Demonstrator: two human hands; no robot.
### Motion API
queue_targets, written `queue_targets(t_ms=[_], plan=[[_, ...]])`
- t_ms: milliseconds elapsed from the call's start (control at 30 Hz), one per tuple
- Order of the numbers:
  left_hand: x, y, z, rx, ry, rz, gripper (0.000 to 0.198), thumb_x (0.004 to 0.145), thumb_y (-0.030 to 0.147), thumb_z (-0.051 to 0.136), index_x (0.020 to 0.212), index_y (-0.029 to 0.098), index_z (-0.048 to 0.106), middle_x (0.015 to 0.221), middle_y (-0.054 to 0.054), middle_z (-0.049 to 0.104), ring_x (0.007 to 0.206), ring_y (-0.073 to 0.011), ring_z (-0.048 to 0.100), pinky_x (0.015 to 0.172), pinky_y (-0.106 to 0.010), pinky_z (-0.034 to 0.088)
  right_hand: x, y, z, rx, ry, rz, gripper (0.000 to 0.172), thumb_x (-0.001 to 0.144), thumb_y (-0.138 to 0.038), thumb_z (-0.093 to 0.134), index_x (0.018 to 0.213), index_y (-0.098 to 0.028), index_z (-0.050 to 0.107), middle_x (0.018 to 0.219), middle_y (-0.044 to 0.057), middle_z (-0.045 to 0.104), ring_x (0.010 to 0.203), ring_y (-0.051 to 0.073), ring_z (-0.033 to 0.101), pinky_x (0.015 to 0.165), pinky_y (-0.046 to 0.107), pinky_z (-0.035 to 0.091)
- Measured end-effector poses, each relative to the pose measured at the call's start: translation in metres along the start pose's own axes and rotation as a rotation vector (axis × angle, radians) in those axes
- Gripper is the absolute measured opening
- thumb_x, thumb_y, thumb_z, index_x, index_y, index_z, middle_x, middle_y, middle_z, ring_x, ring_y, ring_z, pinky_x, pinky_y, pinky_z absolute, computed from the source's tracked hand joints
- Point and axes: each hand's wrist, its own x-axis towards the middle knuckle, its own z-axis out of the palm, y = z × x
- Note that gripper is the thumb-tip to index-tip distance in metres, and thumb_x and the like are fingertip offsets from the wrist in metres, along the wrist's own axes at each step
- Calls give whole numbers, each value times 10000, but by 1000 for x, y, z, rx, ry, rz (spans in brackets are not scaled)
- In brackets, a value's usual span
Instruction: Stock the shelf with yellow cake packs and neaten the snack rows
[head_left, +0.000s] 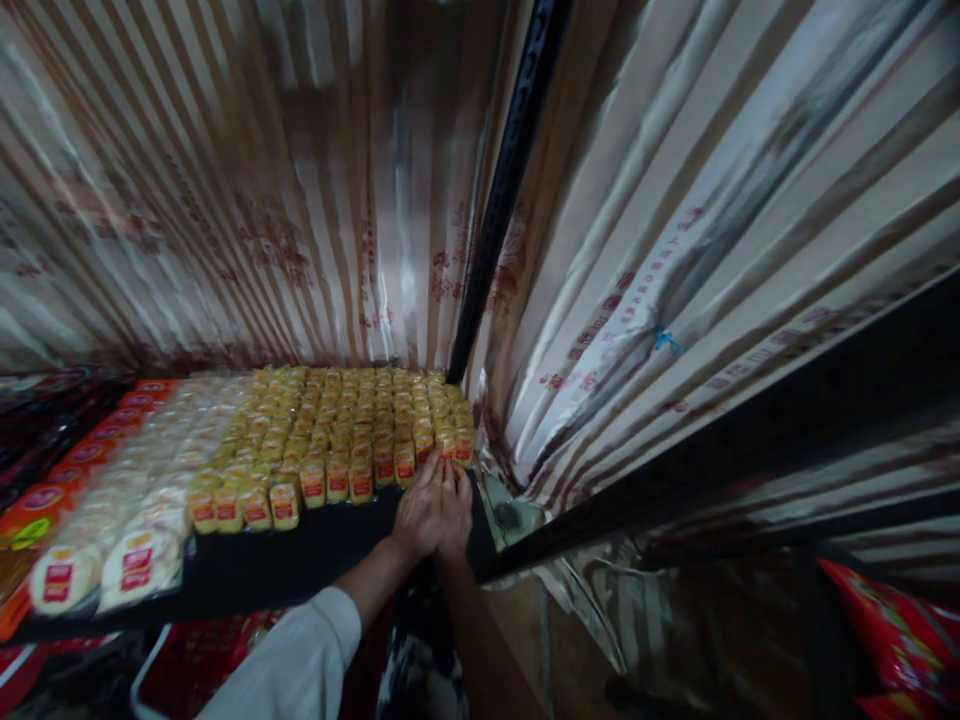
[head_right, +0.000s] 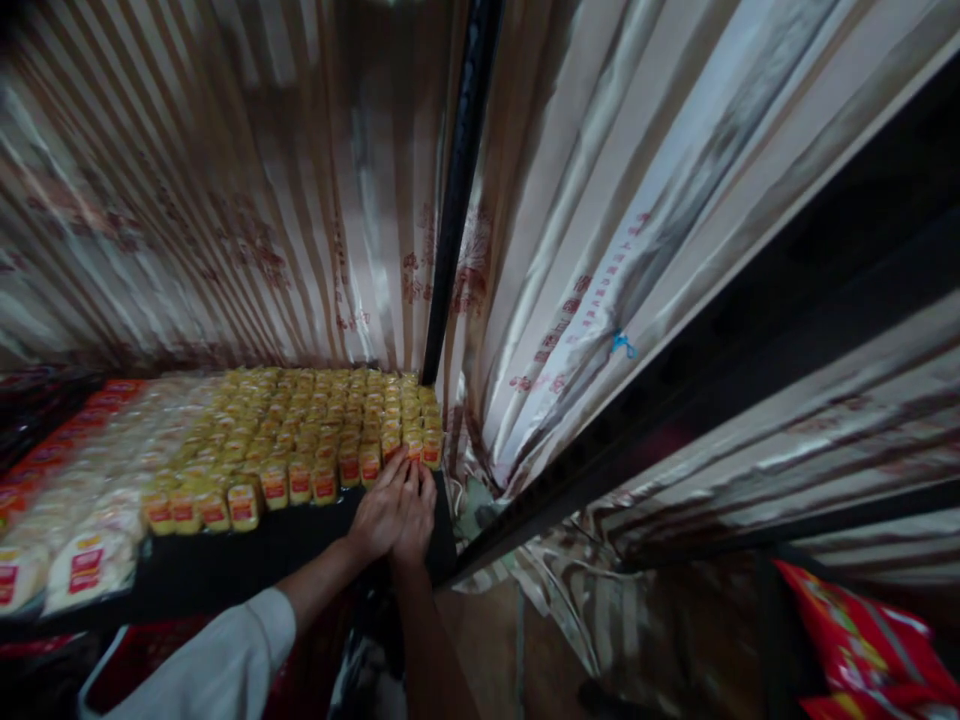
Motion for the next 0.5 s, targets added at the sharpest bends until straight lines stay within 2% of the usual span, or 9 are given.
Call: queue_targets(t_ms=[133, 233, 333, 400, 433, 500], plan=[[-10, 10, -11, -2, 33, -10, 447, 869, 186, 334, 1300, 157, 449, 1447, -99, 356, 1304, -181, 375, 1084, -319, 337, 2, -3, -11, 82, 7, 63, 391, 851, -192, 334, 1179, -128, 536, 1185, 152, 525, 1138, 220, 468, 949, 404, 414], [-34, 13, -23, -8, 98, -5, 355, 866, 188, 356, 1161, 144, 550, 1391, -124, 409, 1221, -192, 465, 1055, -320, 365, 5, -10, -20, 175, 49, 90, 388, 819, -190, 330, 1119, -103, 560, 1167, 169, 516, 1122, 229, 476, 939, 406, 421], [-77, 6, -35, -50, 159, 72, 303, 847, 126, 349, 1026, 153, 592, 1136, -112, 569, 1045, -166, 560, 923, -299, 462, 8, -20, -27, 238, 116, 61, 356, 804, -196, 350, 1068, -114, 574, 1117, 163, 538, 1101, 238, 489, 950, 432, 408], [-112, -5, -41, -82, 136, 84, 286, 831, 98, 359, 961, 163, 605, 995, -85, 603, 941, -154, 581, 841, -281, 486, 8, -30, -34, 272, 141, 11, 330, 811, -203, 368, 1057, -124, 572, 1076, 154, 557, 1063, 234, 515, 935, 432, 421], [-131, -13, -44, -108, 103, 49, 274, 825, 93, 375, 940, 168, 611, 988, -80, 604, 923, -152, 580, 827, -278, 484, 7, -36, -38, 295, 143, -10, 318, 820, -207, 374, 1060, -131, 568, 1065, 150, 561, 1026, 226, 537, 906, 418, 443], [-164, -31, -48, -166, 21, -165, 257, 814, 84, 409, 907, 185, 626, 1001, -63, 606, 936, -152, 572, 852, -280, 462, 0, -52, -50, 362, 109, -47, 298, 844, -216, 393, 1081, -141, 556, 1069, 145, 559, 933, 202, 582, 816, 374, 490]])
